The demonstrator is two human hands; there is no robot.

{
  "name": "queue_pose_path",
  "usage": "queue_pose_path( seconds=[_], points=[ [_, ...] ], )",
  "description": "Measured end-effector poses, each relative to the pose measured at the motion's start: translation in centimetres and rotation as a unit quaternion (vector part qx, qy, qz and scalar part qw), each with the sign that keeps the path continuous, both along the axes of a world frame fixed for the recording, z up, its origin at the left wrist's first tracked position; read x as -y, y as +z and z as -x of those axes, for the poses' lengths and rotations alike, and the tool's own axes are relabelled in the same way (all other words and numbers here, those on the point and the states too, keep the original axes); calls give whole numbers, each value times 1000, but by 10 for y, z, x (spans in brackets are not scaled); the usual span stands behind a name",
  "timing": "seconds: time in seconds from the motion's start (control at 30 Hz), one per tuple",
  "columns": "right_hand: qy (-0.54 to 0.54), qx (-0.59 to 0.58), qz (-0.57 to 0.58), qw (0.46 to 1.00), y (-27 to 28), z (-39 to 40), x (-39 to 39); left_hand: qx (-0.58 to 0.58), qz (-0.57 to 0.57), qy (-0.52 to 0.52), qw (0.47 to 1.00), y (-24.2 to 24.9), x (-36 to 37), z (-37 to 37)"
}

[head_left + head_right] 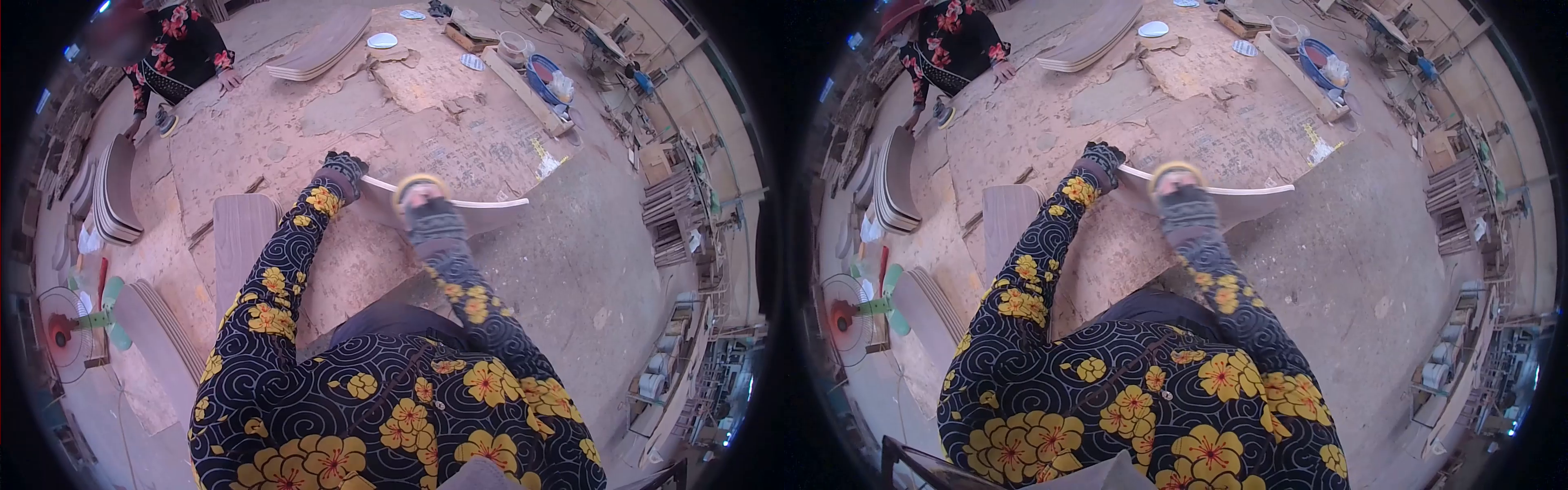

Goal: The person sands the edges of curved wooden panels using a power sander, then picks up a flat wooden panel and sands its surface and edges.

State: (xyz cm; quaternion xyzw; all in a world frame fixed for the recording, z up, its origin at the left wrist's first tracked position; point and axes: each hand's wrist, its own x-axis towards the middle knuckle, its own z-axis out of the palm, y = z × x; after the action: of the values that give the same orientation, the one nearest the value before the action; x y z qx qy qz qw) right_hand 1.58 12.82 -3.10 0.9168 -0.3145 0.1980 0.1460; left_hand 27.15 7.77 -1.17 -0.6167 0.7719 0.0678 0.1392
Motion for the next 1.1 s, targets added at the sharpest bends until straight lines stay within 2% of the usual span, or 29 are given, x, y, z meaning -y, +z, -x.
queue_pose_path(
  seconds=[0.1,0.2,0.23,0.3,0.37,0.4,0.43,0.53,0.63,0.73,0.83,0.93,0.97,1.03,1.1],
  points=[
    [-34,59,-21,997,12,-43,-12,18,-33,6,999,7,2,3],
    [-75,61,-146,984,35,-33,-11,16,11,-15,1000,-12,1,-3],
    [-83,92,-99,987,25,-17,-8,28,18,-12,999,-15,-2,-2],
    [-214,-20,-304,928,-1,26,26,23,30,-14,999,-12,-10,-1],
    [-250,124,-261,924,33,83,22,25,52,-21,998,-14,-18,-2],
    [-228,-34,-200,952,26,124,46,18,55,-18,998,-15,-18,-3],
    [-201,-191,-134,951,18,153,72,10,58,-17,998,-17,-18,-4],
    [-331,-161,-248,896,59,174,91,-4,64,-18,998,-21,-16,-6],
    [-192,-198,-325,905,60,147,98,-16,79,-21,997,-20,-20,-5],
    [-63,-106,-265,956,43,63,58,-6,68,-10,998,-18,-17,-2],
    [-83,-61,-363,926,70,-20,25,5,66,-8,998,-19,-17,0],
    [-122,-66,-401,906,101,-14,17,38,52,4,998,-8,-18,8],
    [-100,-85,-416,900,86,7,32,48,58,-1,997,-8,-18,8],
    [-159,-50,-489,856,88,57,61,63,70,-8,996,-13,-18,8],
    [-206,-76,-392,894,50,123,95,84,70,-5,994,-17,-18,9]
  ],
)
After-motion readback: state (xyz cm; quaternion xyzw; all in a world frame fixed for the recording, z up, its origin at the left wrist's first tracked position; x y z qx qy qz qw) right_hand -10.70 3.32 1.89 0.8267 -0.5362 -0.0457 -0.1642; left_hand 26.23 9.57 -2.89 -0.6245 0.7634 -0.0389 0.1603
